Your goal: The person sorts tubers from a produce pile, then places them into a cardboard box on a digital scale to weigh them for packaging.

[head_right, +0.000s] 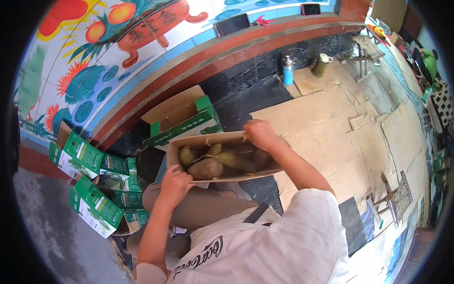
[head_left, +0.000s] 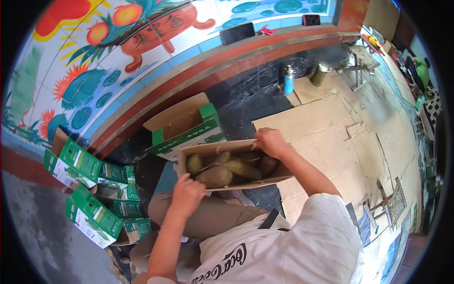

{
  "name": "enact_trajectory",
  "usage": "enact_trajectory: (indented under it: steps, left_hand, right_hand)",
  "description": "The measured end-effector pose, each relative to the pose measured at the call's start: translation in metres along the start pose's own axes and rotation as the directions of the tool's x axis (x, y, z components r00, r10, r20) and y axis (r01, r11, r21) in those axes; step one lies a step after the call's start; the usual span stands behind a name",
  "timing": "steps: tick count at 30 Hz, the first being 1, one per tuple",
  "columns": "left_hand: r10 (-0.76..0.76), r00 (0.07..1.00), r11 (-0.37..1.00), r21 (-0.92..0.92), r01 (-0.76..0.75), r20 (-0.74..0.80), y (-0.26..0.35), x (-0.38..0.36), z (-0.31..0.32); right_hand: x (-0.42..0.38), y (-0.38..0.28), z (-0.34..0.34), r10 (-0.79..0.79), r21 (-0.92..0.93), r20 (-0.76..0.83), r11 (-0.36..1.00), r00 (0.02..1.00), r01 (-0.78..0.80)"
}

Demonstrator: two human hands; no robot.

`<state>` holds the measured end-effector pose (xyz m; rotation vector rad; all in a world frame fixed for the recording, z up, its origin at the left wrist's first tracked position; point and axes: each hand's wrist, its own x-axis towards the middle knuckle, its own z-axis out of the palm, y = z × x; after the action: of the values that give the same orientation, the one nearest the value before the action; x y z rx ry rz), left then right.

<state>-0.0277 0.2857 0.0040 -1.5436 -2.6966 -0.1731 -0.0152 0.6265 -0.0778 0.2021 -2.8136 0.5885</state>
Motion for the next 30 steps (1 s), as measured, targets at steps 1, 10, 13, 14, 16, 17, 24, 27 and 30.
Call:
enact_trajectory:
  steps: [1, 10, 13, 14, 16, 17, 24, 27, 30]
  left_hand:
    - [0.059, 0.998, 0.998, -0.027, -0.059, -0.005, 0.013, 0.017, 0.011]
    - [0.418, 0.9, 0.837, -0.334, -0.434, -0.124, 0.138, 0.126, 0.086]
    - [0.361, 0.92, 0.844, -0.364, -0.393, -0.156, 0.139, 0.143, 0.062]
    - [0.305, 0.935, 0.863, -0.364, -0.351, -0.18, 0.125, 0.143, 0.048]
    - [0.128, 0.978, 0.901, -0.392, -0.185, -0.167, 0.091, 0.129, 0.031]
    - [0.01, 0.992, 0.908, -0.414, -0.061, -0.125, 0.071, 0.118, 0.023]
    - [-0.666, 0.699, 0.713, -0.499, 0.492, -0.262, -0.037, -0.015, -0.019]
    - [-0.836, 0.434, 0.542, -0.629, 0.557, -0.336, -0.049, -0.07, -0.038]
    - [-0.868, 0.281, 0.496, -0.676, 0.545, -0.41, -0.06, -0.132, -0.039]
  right_hand:
    - [-0.018, 0.017, -0.015, 0.045, -0.046, -0.015, 0.998, 0.999, -0.046]
    - [-0.187, 0.121, -0.15, 0.455, -0.377, -0.091, 0.808, 0.886, -0.453]
    - [-0.247, 0.175, -0.129, 0.619, -0.584, 0.013, 0.642, 0.785, -0.496]
    - [-0.273, 0.201, -0.102, 0.674, -0.683, 0.043, 0.558, 0.738, -0.471]
    - [-0.315, 0.224, -0.071, 0.776, -0.645, -0.028, 0.468, 0.63, -0.605]
    - [-0.314, 0.227, -0.07, 0.807, -0.64, 0.025, 0.466, 0.59, -0.611]
    - [-0.182, 0.21, -0.068, 0.496, -0.374, 0.08, 0.819, 0.865, -0.435]
    - [-0.06, 0.13, -0.058, 0.357, -0.168, 0.049, 0.923, 0.933, -0.345]
    - [0.028, 0.066, -0.016, 0.078, 0.091, -0.016, 0.993, 0.997, -0.076]
